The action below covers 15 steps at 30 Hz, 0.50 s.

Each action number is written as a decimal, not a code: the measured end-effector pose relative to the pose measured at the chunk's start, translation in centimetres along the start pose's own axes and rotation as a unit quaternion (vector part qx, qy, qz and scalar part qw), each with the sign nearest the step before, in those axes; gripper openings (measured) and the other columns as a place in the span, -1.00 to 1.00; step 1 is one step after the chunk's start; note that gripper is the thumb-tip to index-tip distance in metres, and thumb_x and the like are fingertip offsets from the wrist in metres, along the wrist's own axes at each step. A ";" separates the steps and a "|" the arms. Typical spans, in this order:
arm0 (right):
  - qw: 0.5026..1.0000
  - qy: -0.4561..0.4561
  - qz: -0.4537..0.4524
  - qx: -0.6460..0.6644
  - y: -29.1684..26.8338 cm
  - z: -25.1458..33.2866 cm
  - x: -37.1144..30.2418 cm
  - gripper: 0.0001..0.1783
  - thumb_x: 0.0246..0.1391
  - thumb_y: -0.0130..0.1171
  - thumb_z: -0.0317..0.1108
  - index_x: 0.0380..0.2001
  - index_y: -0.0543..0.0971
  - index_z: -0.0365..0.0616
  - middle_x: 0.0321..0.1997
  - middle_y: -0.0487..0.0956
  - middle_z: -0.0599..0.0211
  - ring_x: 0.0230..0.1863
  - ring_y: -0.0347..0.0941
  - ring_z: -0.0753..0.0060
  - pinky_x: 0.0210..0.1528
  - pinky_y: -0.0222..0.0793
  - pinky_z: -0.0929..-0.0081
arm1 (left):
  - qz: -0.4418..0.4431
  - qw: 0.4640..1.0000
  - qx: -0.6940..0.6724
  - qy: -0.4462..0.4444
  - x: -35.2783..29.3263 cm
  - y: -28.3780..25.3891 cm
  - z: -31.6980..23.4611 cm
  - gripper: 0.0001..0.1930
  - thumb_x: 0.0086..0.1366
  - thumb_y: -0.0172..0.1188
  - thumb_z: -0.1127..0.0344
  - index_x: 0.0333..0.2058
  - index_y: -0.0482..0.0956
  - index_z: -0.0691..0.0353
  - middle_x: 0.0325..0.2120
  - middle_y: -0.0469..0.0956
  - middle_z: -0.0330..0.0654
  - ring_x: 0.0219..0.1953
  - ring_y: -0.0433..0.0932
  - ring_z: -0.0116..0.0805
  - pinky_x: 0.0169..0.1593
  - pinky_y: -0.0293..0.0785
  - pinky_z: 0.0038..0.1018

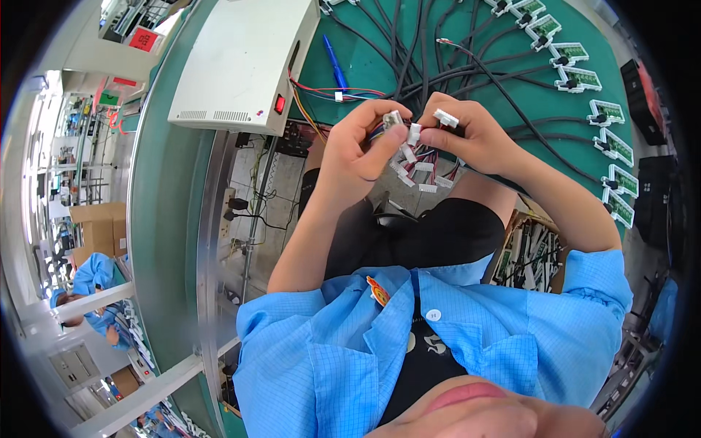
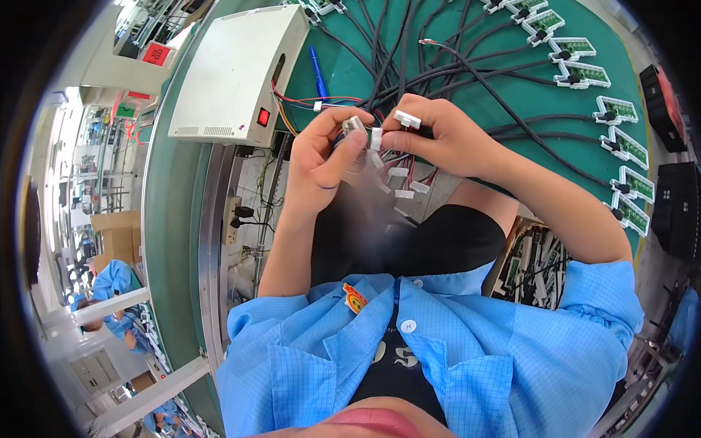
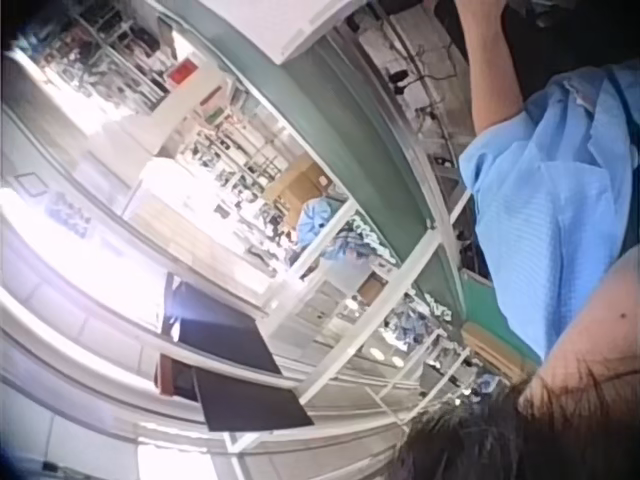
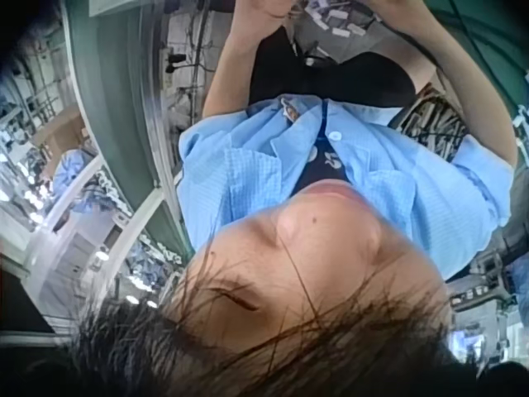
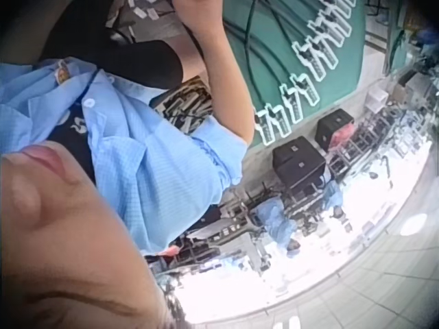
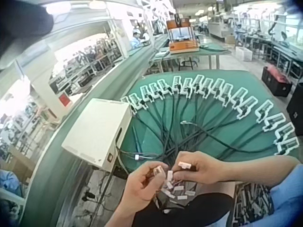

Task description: Connecting and organizing wiring harnesses for a series of small printed circuit boards on a factory workbench.

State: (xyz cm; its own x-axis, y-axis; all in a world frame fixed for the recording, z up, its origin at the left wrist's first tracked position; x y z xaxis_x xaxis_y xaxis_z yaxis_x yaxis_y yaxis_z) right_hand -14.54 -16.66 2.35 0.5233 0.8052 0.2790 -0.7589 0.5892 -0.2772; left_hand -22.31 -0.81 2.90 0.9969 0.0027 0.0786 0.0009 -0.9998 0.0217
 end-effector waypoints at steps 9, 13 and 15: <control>0.999 0.031 0.006 0.017 0.0 -0.1 -0.1 -0.79 0.19 0.26 -0.28 -0.29 0.62 -0.22 -0.35 0.49 0.37 -0.25 0.42 0.51 -0.16 0.32 0.49 | 0.116 0.990 -0.065 -0.052 0.2 -0.3 -0.1 -0.70 0.41 0.01 0.40 0.05 0.50 0.37 -0.30 0.56 -0.26 -0.23 0.50 -0.55 -0.11 0.43 -0.58; 1.000 0.013 0.011 0.001 0.1 -0.2 0.0 -0.80 0.18 0.27 -0.28 -0.29 0.62 -0.23 -0.36 0.50 0.37 -0.26 0.44 0.53 -0.17 0.34 0.50 | 0.111 0.993 -0.036 -0.019 0.4 -0.1 0.0 -0.68 0.42 0.01 0.36 0.08 0.46 0.36 -0.30 0.57 -0.23 -0.27 0.51 -0.56 -0.13 0.43 -0.59; 0.999 0.038 0.010 0.033 0.0 -0.1 0.0 -0.80 0.17 0.27 -0.30 -0.29 0.62 -0.23 -0.36 0.51 0.38 -0.27 0.46 0.54 -0.18 0.35 0.51 | 0.121 0.991 -0.051 -0.025 0.3 -0.2 -0.2 -0.71 0.42 0.02 0.37 0.05 0.46 0.35 -0.30 0.58 -0.24 -0.28 0.51 -0.55 -0.13 0.43 -0.59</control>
Point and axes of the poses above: each hand's wrist, its own x-axis towards the middle knuckle, its own y-axis out of the palm, z = x × y, the point moved 5 cm from there along x, towards the middle knuckle
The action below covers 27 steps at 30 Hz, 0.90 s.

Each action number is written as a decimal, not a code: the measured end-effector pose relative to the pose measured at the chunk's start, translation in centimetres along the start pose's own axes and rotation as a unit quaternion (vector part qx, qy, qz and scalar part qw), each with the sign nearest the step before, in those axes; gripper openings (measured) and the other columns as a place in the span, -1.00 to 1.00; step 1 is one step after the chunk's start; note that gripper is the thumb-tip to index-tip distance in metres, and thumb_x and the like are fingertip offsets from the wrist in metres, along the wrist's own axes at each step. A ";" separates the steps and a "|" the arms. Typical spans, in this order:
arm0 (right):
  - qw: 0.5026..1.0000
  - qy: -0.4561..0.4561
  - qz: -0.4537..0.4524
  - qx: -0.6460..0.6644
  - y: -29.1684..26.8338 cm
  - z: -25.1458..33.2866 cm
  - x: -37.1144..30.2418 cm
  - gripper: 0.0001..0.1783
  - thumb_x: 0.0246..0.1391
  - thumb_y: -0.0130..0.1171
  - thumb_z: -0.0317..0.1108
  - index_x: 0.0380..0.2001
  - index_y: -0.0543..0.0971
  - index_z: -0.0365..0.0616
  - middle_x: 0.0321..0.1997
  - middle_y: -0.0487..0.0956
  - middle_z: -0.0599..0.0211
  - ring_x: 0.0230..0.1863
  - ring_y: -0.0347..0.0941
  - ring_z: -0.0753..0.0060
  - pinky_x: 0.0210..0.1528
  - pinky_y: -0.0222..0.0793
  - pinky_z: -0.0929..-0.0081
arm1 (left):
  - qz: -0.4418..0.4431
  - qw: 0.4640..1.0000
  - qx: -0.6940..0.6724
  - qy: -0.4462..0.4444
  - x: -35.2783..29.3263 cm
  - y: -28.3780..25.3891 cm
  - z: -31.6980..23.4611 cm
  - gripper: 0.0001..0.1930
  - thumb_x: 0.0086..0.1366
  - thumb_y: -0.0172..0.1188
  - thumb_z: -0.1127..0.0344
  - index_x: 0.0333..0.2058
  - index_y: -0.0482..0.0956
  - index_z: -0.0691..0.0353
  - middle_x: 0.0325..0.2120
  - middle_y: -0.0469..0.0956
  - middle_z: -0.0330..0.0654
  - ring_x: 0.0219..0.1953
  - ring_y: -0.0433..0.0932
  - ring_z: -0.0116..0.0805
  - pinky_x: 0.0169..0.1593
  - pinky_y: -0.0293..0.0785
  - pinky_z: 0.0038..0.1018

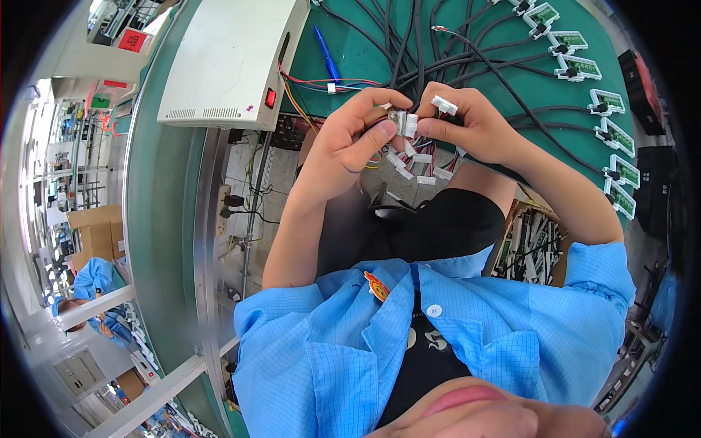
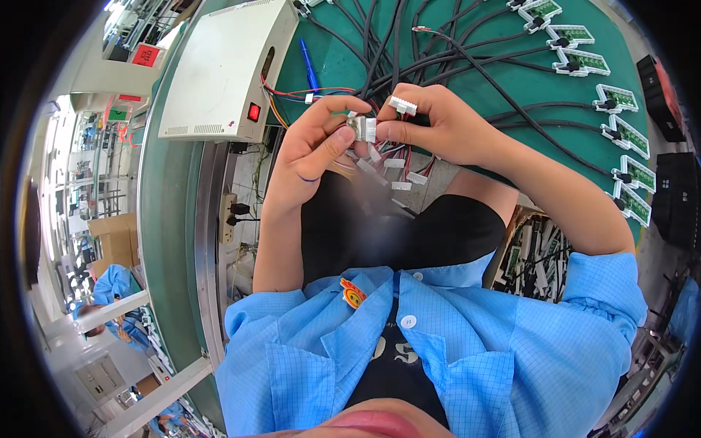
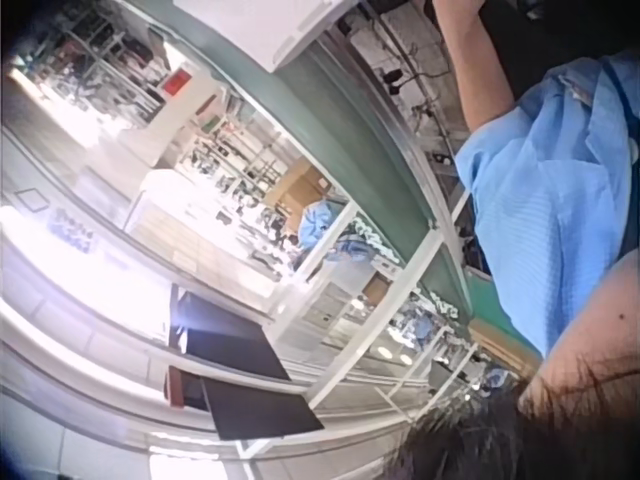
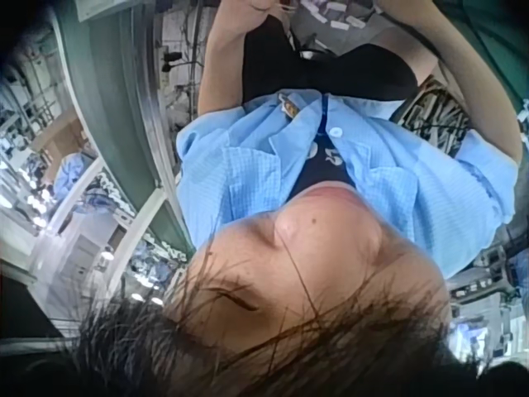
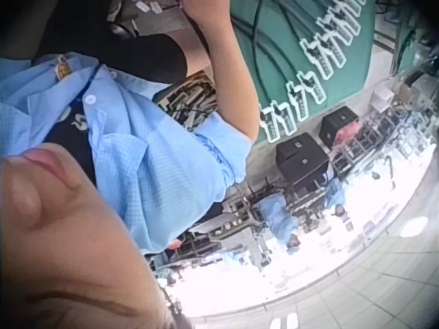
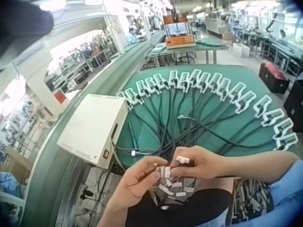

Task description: Connecting and organizing wiring harnesses for a series of small printed circuit boards on a factory workbench.

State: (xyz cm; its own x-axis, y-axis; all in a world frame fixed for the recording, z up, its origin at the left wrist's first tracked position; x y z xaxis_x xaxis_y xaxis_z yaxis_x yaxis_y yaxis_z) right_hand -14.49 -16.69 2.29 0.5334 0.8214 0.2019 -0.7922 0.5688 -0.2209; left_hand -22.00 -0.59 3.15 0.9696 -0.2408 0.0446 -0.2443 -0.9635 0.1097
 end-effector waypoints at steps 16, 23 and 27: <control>0.999 0.050 0.013 0.008 0.3 -0.2 0.3 -0.86 0.16 0.26 -0.39 -0.37 0.56 -0.24 -0.40 0.49 0.43 -0.33 0.42 0.65 -0.25 0.33 0.55 | -0.020 0.998 0.053 0.025 -0.3 0.1 0.3 -0.78 0.37 0.03 0.54 -0.05 0.52 0.35 -0.28 0.56 -0.24 -0.28 0.53 -0.53 -0.14 0.46 -0.57; 0.999 -0.008 0.013 -0.039 0.3 -0.7 0.0 -0.88 0.14 0.25 -0.42 -0.36 0.53 -0.24 -0.38 0.49 0.35 -0.32 0.41 0.54 -0.24 0.33 0.48 | -0.046 0.982 0.170 0.065 -0.5 1.4 -0.5 -0.77 0.32 0.01 0.59 -0.07 0.50 0.36 -0.40 0.57 -0.11 -0.34 0.58 -0.43 -0.19 0.49 -0.48; 0.999 -0.005 -0.007 -0.052 0.5 -0.5 0.0 -0.88 0.11 0.23 -0.43 -0.34 0.53 -0.25 -0.38 0.51 0.30 -0.35 0.45 0.51 -0.28 0.37 0.47 | -0.007 0.975 0.223 0.010 -0.7 1.2 -1.9 -0.76 0.33 0.02 0.58 -0.04 0.48 0.37 -0.35 0.60 -0.07 -0.32 0.61 -0.40 -0.19 0.49 -0.47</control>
Point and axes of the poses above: each hand's wrist, its own x-axis towards the middle knuckle, its own y-axis out of the palm, z = x × y, the point moved 5 cm from there along x, towards the middle knuckle
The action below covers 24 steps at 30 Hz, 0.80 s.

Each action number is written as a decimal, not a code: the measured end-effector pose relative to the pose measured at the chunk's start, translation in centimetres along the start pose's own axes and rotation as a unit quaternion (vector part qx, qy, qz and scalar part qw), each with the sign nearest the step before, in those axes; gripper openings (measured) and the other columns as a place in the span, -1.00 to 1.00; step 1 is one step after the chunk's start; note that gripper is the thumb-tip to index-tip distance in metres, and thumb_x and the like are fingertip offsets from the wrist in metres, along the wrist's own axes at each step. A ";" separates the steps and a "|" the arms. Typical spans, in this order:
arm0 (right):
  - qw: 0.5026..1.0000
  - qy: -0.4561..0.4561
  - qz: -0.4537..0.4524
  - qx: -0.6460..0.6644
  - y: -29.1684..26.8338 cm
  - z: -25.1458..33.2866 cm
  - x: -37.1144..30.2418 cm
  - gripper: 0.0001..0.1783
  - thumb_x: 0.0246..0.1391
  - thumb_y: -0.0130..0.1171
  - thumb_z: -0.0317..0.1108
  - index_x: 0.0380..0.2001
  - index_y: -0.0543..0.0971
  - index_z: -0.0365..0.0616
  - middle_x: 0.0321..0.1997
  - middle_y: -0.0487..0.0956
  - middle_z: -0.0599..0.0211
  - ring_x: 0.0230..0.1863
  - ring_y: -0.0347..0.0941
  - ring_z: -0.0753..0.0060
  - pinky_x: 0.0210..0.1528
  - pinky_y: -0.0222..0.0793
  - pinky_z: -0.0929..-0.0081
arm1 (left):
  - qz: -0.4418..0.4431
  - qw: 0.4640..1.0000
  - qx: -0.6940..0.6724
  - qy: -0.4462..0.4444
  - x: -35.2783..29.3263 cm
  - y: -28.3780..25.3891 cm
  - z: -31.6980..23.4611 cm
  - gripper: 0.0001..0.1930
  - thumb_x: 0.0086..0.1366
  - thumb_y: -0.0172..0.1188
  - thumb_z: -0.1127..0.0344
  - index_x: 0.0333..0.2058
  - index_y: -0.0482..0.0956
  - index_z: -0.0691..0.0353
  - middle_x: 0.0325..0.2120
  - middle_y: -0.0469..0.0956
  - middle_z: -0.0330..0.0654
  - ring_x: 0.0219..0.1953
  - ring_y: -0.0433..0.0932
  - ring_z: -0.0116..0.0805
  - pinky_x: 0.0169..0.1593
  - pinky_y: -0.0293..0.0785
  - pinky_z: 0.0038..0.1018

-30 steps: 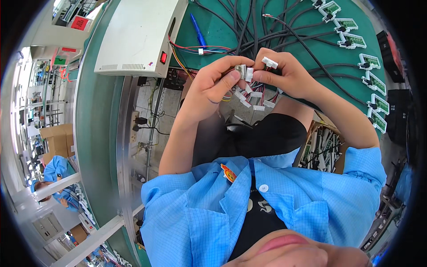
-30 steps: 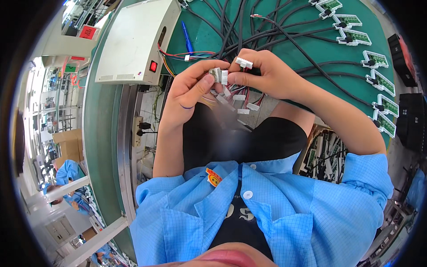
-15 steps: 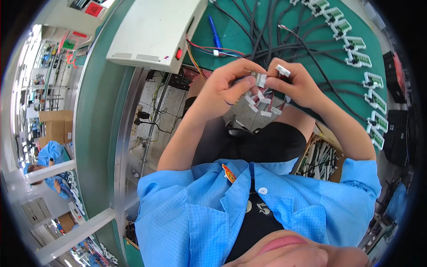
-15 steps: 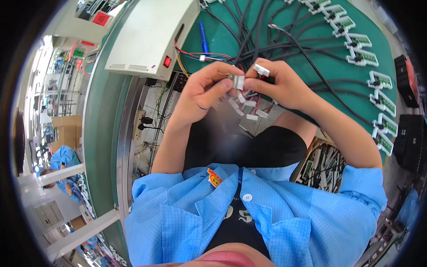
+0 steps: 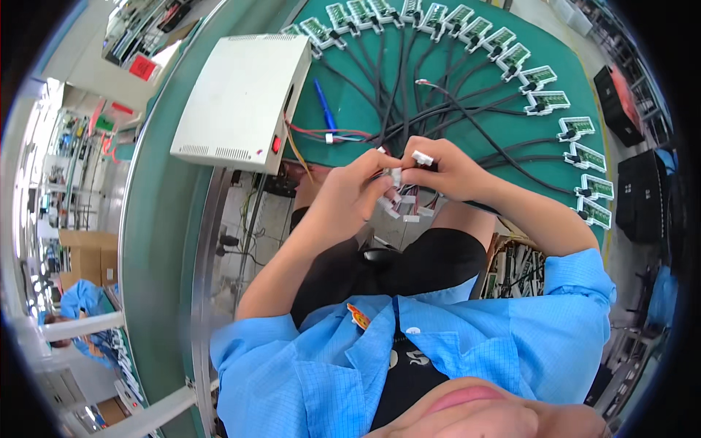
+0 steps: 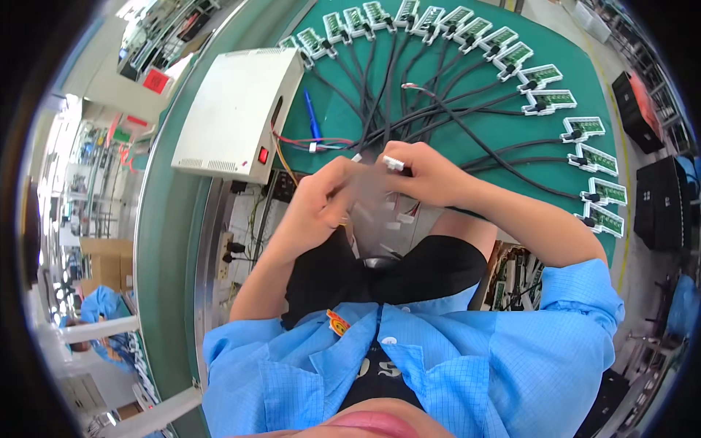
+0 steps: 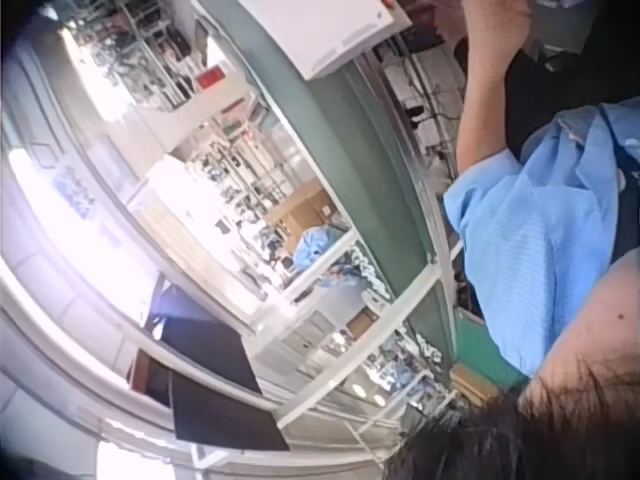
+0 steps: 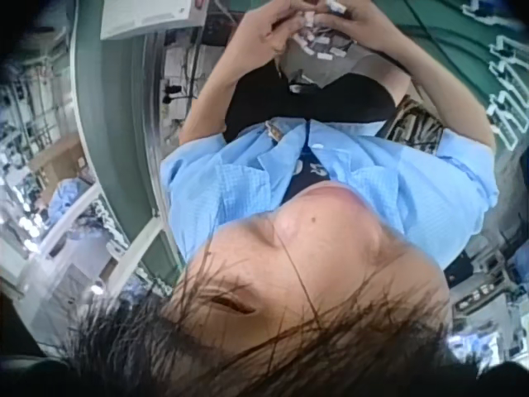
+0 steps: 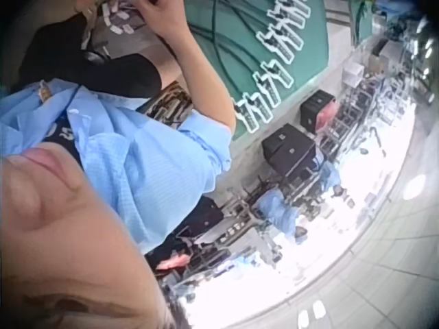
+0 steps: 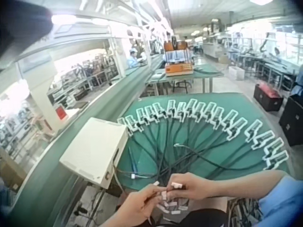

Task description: Connecting and organizing wiring harnesses for a series of small printed circuit boards on a factory workbench.

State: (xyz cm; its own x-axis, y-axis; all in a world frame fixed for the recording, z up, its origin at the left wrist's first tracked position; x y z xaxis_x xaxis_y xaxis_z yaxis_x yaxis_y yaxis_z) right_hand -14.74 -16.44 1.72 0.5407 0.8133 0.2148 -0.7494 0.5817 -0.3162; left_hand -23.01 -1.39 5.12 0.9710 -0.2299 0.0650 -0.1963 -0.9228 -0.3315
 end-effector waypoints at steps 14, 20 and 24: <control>0.997 -0.050 0.003 -0.057 -1.0 0.7 -0.4 -0.90 0.03 0.31 -0.46 -0.41 0.58 -0.23 -0.42 0.58 0.32 -0.30 0.44 0.33 -0.27 0.36 0.39 | -0.159 0.862 0.447 0.178 28.2 1.1 4.8 -0.61 0.21 0.21 0.15 -0.13 0.50 0.34 -0.16 0.47 0.04 0.01 0.46 -0.01 0.07 0.41 -0.16; 0.995 -0.049 0.042 -0.070 0.7 1.4 0.8 -0.85 -0.06 0.36 -0.44 -0.42 0.57 -0.20 -0.45 0.54 0.33 -0.31 0.38 0.25 -0.21 0.30 0.33 | -0.186 0.787 0.523 0.268 31.2 0.2 8.6 -0.56 0.22 0.18 0.20 0.03 0.44 0.28 0.01 0.42 -0.04 0.18 0.33 -0.06 0.25 0.17 0.01; 0.990 -0.067 0.044 -0.113 0.7 1.7 0.6 -0.83 -0.10 0.38 -0.42 -0.43 0.57 -0.18 -0.49 0.49 0.33 -0.34 0.36 0.20 -0.24 0.29 0.30 | -0.159 0.848 0.440 0.248 31.5 1.1 8.7 -0.57 0.19 0.13 0.28 0.05 0.45 0.23 0.04 0.43 -0.07 0.16 0.37 -0.07 0.24 0.17 0.02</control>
Point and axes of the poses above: each hand's wrist, its own x-axis towards the middle knuckle, its own y-axis out of the palm, z = x × y, the point moved 5 cm from there along x, towards the middle knuckle
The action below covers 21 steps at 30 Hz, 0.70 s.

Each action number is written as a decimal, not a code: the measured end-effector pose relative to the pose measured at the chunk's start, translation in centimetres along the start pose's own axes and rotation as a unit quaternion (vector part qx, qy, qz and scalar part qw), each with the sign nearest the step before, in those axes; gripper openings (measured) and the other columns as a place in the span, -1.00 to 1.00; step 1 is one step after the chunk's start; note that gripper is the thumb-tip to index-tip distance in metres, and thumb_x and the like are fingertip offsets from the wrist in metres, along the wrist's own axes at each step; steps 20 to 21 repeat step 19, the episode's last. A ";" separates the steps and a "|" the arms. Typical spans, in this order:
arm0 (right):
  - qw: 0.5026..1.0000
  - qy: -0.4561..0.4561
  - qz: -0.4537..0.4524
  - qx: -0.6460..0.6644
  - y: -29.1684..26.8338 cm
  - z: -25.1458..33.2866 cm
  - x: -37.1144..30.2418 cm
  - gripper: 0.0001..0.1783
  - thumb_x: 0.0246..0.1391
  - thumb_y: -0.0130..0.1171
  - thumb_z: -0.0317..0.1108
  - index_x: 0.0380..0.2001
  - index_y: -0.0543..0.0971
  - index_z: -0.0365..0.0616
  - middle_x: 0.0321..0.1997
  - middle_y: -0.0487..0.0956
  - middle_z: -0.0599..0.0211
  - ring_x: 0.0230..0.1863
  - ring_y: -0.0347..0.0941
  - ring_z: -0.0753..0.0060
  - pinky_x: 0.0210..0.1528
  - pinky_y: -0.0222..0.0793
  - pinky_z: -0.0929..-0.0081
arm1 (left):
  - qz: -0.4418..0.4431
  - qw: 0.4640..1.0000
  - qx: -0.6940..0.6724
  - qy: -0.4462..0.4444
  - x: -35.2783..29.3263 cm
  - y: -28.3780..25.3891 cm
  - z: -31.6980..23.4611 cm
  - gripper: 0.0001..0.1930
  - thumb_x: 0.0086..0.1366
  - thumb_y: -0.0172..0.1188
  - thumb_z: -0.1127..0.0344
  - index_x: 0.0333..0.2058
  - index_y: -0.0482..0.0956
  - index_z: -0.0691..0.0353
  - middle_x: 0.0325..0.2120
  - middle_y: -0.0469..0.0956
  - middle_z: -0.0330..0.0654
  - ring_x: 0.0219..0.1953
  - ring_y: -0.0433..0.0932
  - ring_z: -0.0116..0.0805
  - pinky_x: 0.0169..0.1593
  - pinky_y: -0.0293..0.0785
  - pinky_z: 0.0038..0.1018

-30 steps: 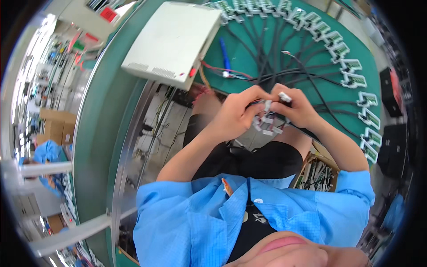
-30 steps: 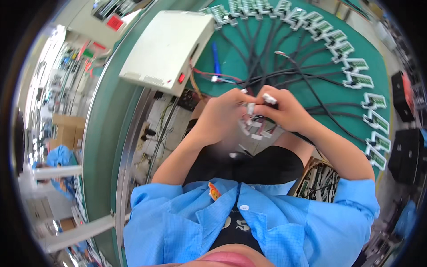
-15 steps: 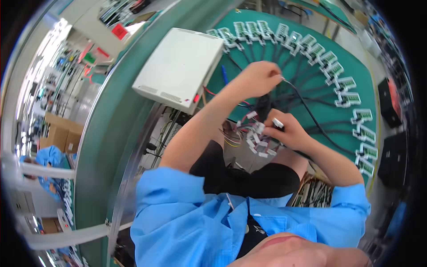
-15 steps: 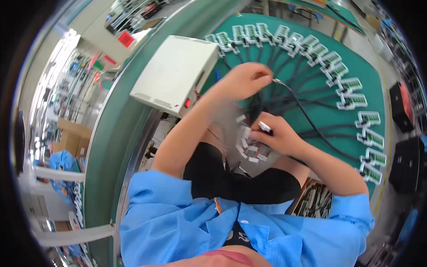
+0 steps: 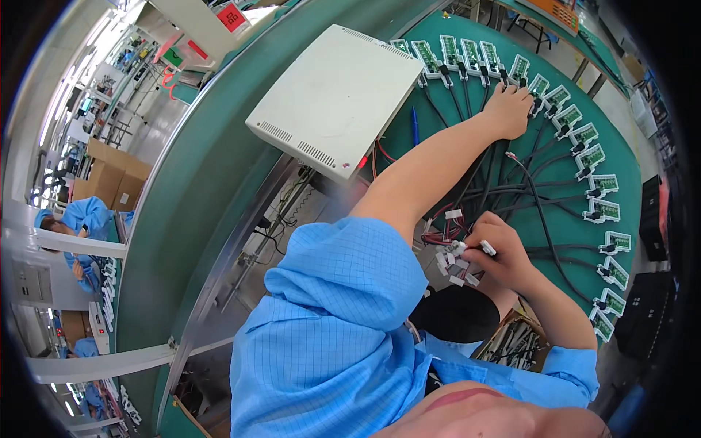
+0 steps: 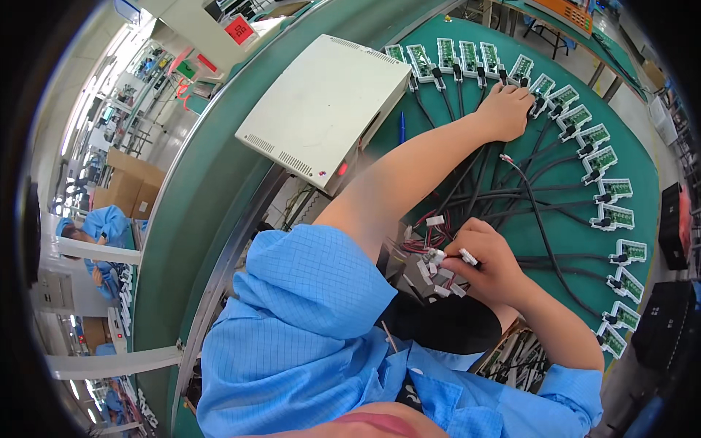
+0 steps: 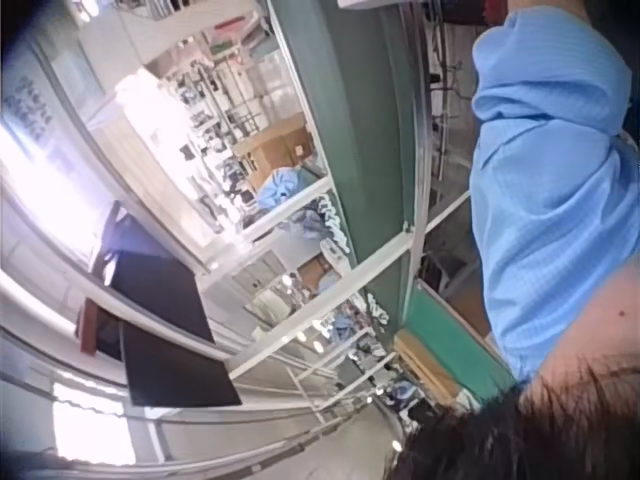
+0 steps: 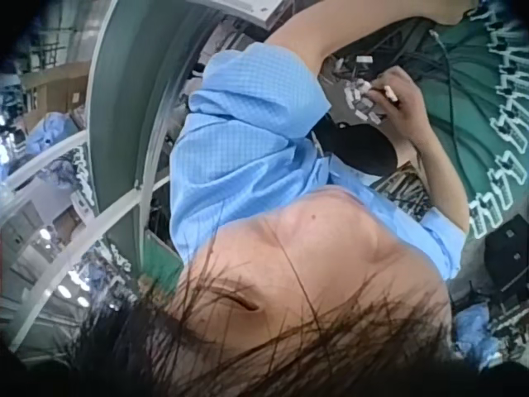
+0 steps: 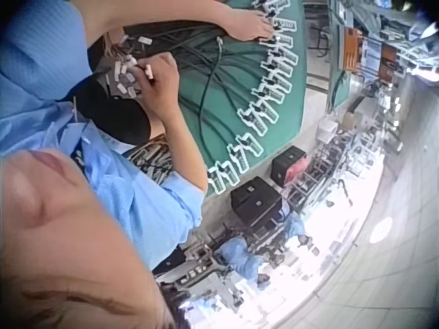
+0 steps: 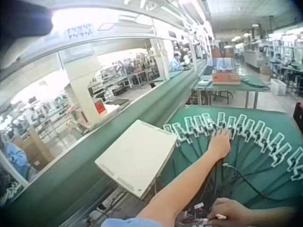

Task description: Connecting and organizing wiring harnesses for a series of small printed circuit boards on a factory workbench.

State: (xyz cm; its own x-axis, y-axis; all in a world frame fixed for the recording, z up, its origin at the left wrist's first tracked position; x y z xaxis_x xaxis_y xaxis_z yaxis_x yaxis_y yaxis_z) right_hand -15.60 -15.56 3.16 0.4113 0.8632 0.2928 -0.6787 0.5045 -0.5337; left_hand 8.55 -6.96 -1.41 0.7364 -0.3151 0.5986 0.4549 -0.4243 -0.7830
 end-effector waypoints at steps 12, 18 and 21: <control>1.000 -0.012 0.002 -0.024 -0.1 -0.8 0.1 -0.81 -0.15 0.38 -0.41 -0.47 0.54 -0.17 -0.52 0.45 0.32 -0.39 0.33 0.14 -0.29 0.25 0.27 | 0.083 0.996 0.030 0.000 1.5 -1.5 -0.8 -0.55 0.04 0.19 0.13 -0.13 0.63 0.27 -0.08 0.48 0.06 0.07 0.43 0.02 0.18 0.22 0.06; 1.000 0.014 -0.002 -0.018 0.9 -0.6 0.2 -0.86 -0.14 0.29 -0.40 -0.54 0.51 -0.16 -0.56 0.40 0.24 -0.41 0.28 0.16 -0.32 0.22 0.28 | 0.124 0.987 0.087 0.050 4.4 1.8 2.4 -0.74 -0.23 0.33 0.09 -0.51 0.69 0.06 -0.45 0.65 -0.17 -0.20 0.62 -0.22 0.01 0.42 -0.07; 1.000 0.015 -0.005 -0.001 1.0 -1.5 -0.1 -0.84 -0.15 0.30 -0.39 -0.54 0.51 -0.16 -0.56 0.40 0.25 -0.40 0.29 0.18 -0.31 0.22 0.27 | 0.138 0.985 0.105 0.027 2.4 1.9 5.3 -0.74 -0.23 0.33 0.09 -0.51 0.69 0.06 -0.45 0.65 -0.17 -0.20 0.62 -0.22 0.01 0.42 -0.07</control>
Point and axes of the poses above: each hand's wrist, its own x-axis towards the middle knuckle, its own y-axis out of the palm, z = x × y, the point moved 5 cm from there along x, towards the middle knuckle
